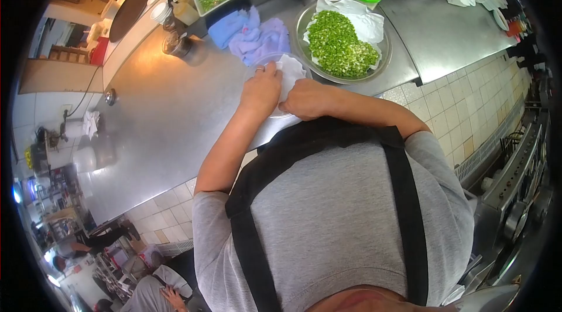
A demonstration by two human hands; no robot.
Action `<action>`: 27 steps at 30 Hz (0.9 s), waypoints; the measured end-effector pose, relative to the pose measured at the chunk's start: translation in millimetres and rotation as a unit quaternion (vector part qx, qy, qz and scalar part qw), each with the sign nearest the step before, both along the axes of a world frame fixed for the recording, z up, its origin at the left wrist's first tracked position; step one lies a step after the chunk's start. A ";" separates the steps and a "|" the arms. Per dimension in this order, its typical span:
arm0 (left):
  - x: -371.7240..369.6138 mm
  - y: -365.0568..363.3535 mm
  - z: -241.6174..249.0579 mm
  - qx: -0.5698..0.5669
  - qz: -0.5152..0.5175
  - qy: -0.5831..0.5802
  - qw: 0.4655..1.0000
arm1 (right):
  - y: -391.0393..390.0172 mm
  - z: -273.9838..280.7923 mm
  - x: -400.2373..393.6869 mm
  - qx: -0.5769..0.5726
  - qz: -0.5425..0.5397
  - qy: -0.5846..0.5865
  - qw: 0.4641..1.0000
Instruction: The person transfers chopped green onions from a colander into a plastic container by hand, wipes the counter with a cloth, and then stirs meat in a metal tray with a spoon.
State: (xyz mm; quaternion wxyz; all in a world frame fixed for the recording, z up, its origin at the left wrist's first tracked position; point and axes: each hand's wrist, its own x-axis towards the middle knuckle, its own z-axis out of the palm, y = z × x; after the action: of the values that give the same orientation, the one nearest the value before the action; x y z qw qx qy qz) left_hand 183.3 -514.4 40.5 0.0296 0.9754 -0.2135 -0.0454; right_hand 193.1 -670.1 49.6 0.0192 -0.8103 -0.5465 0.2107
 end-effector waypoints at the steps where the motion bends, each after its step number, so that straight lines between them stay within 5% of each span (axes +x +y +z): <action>1: 1.2 1.5 3.4 0.004 -0.001 0.029 1.000 | -3.9 2.9 1.6 -0.001 -0.003 -0.001 1.000; 5: 1.1 10.3 8.9 0.012 -0.016 0.087 0.996 | -41.2 39.4 15.6 0.219 -0.036 0.088 0.971; 8: -4.6 14.1 12.1 -0.064 -0.012 0.059 0.996 | -94.6 55.0 49.0 0.239 -0.237 -0.070 0.939; 11: -7.9 18.0 28.1 -0.136 0.018 0.025 0.990 | -155.9 45.1 87.6 0.205 -0.460 -0.272 0.820; 14: -11.3 27.6 29.2 -0.223 0.045 -0.096 0.969 | -176.1 35.6 95.1 0.135 -0.546 -0.282 0.777; 18: -17.5 43.1 21.3 -0.269 0.146 -0.137 0.942 | -185.6 8.0 105.4 0.120 -0.519 -0.230 0.814; 22: -24.0 43.9 18.0 -0.303 0.238 -0.068 0.920 | -181.6 18.4 99.2 0.232 -0.516 -0.222 0.794; 27: -22.8 47.2 3.6 -0.310 0.238 -0.055 0.919 | -181.1 28.2 97.7 0.264 -0.517 -0.204 0.788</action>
State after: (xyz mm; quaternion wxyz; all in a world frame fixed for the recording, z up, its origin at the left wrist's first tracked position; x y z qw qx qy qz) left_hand 160.5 -467.2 44.1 0.3289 0.9403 0.0208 0.0854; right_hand 290.8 -851.2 77.8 0.2269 -0.9591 -0.0710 -0.1537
